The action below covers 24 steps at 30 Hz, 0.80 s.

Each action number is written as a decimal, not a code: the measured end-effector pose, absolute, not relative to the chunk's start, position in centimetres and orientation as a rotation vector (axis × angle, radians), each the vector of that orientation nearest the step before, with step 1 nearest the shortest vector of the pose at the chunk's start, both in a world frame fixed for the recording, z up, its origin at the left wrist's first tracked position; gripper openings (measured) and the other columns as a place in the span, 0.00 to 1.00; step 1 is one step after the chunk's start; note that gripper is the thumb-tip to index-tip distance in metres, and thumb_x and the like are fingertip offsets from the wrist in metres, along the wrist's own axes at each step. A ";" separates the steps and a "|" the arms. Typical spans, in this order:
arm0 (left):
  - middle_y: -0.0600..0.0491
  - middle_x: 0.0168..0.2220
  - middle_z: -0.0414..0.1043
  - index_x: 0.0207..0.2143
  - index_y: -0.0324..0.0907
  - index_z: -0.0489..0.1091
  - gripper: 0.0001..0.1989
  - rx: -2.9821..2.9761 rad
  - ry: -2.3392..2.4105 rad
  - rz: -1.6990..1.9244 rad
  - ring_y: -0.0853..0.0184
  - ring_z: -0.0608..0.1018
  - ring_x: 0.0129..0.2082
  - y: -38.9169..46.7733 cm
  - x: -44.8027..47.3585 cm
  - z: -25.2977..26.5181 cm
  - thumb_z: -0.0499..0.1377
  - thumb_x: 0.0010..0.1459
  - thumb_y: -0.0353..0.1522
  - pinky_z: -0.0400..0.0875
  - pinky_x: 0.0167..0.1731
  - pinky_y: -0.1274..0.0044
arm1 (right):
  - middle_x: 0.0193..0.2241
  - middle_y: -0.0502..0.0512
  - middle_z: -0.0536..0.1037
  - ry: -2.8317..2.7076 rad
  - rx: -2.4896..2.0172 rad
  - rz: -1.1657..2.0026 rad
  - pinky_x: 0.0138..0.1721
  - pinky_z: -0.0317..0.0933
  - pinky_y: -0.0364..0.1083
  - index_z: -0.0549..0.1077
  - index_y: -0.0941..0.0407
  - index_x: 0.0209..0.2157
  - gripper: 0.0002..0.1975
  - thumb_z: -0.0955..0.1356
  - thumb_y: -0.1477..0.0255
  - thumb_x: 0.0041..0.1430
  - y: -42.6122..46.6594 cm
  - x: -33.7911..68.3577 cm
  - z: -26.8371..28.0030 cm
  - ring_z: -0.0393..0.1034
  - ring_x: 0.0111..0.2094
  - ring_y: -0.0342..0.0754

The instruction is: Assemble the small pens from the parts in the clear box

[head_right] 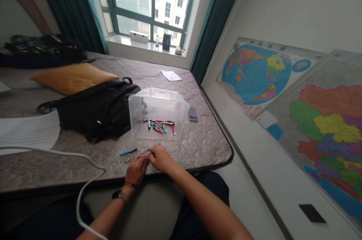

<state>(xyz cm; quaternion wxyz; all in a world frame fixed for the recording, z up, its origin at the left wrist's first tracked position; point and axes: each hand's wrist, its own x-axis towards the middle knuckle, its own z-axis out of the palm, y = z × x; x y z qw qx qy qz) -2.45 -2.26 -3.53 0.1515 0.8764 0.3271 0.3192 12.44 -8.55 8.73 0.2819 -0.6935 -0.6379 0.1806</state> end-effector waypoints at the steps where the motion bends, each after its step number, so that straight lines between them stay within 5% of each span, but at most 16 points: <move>1: 0.47 0.35 0.73 0.49 0.41 0.72 0.18 2.516 0.943 0.908 0.62 0.76 0.35 -2.2 -2.4 -3.6 0.48 0.69 0.39 0.71 0.38 0.73 | 0.36 0.57 0.78 -1.651 -1.859 0.484 0.43 0.63 0.44 0.78 0.58 0.48 0.16 0.65 0.79 0.61 -8.8 12.5 8.4 0.71 0.37 0.47; 10: 0.48 0.36 0.75 0.50 0.44 0.72 0.19 2.427 0.912 0.819 0.62 0.78 0.36 -1.7 -2.6 -3.0 0.47 0.69 0.41 0.72 0.37 0.73 | 0.37 0.56 0.79 -1.237 -1.813 0.678 0.41 0.65 0.46 0.78 0.57 0.46 0.14 0.70 0.74 0.57 -9.4 12.8 4.1 0.72 0.36 0.47; 15: 0.48 0.38 0.77 0.51 0.45 0.72 0.20 2.271 0.775 0.725 0.62 0.78 0.39 -0.9 -2.9 -2.2 0.45 0.69 0.41 0.72 0.42 0.71 | 0.35 0.54 0.77 -1.173 -1.705 0.768 0.39 0.66 0.45 0.79 0.57 0.35 0.08 0.71 0.68 0.57 -8.1 12.2 2.8 0.71 0.34 0.46; 24: 0.49 0.36 0.80 0.47 0.42 0.68 0.23 1.686 0.829 0.658 0.61 0.80 0.35 0.4 -3.0 -0.5 0.47 0.66 0.49 0.72 0.40 0.69 | 0.38 0.56 0.78 -0.741 -1.387 1.079 0.34 0.69 0.45 0.72 0.56 0.36 0.21 0.71 0.53 0.52 -8.6 13.7 3.6 0.75 0.39 0.50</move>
